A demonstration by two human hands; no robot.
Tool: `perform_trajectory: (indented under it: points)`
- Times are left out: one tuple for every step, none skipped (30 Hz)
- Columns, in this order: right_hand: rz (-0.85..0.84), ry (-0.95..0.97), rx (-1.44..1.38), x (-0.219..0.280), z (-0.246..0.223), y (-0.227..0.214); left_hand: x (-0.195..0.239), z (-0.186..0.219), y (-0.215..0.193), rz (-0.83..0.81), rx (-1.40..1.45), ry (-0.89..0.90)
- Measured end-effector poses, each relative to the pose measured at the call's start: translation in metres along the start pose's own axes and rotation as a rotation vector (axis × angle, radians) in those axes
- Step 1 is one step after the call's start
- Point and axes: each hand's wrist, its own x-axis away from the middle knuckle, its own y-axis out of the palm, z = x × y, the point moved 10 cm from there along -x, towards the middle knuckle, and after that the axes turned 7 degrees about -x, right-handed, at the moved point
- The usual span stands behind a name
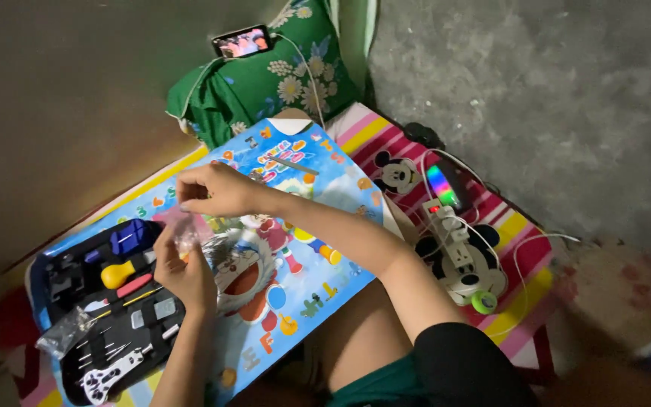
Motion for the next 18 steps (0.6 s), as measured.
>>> perform_trajectory:
  points:
    - [-0.012,0.016,0.065,0.000,0.002,0.003,-0.001,0.000,0.000,-0.004,0.040,-0.007]
    - [-0.029,0.031,0.128,0.000,0.003,0.007,-0.002,0.000,-0.001,-0.004,0.077,-0.015]
    - [-0.044,0.021,0.122,0.001,0.002,0.007,-0.005,0.003,-0.002,0.010,0.065,-0.013]
    - [-0.022,0.005,0.167,0.001,0.002,0.005,-0.007,0.007,0.001,-0.026,0.069,0.005]
    - [0.000,-0.012,0.211,0.002,0.001,0.003,-0.008,0.010,0.003,-0.062,0.072,0.023]
    - [-0.019,-0.020,0.205,0.002,-0.002,0.003,-0.009,0.010,0.000,-0.045,0.059,0.021]
    - [0.007,-0.012,0.188,0.002,-0.003,-0.001,-0.010,0.011,0.001,-0.078,0.047,0.043]
    - [0.032,-0.002,0.172,0.001,-0.005,-0.007,-0.011,0.013,0.004,-0.110,0.036,0.063]
    - [0.013,-0.009,0.168,0.001,-0.005,-0.007,-0.011,0.015,0.002,-0.093,0.026,0.059]
    - [0.035,-0.006,0.181,0.001,-0.005,-0.012,-0.011,0.017,0.003,-0.096,0.026,0.058]
    - [0.058,-0.003,0.194,0.001,-0.005,-0.018,-0.011,0.019,0.005,-0.099,0.026,0.057]
    - [0.045,-0.014,0.195,0.001,-0.007,-0.017,-0.007,0.017,0.004,-0.083,0.021,0.060]
    - [0.039,0.009,0.181,0.002,-0.006,-0.018,-0.004,0.005,0.005,-0.080,0.096,-0.048]
    - [0.038,0.029,0.167,0.002,-0.007,-0.021,-0.001,-0.007,0.008,-0.079,0.171,-0.151]
    - [0.028,0.016,0.167,0.002,-0.010,-0.021,-0.001,0.002,0.008,-0.065,0.167,-0.143]
    - [0.026,0.022,0.181,0.002,-0.011,-0.021,0.001,0.001,0.010,-0.064,0.238,-0.217]
    - [0.025,0.029,0.195,0.001,-0.013,-0.021,0.003,0.001,0.012,-0.064,0.309,-0.291]
    - [0.016,0.017,0.195,0.001,-0.016,-0.020,0.003,0.004,0.010,-0.051,0.306,-0.283]
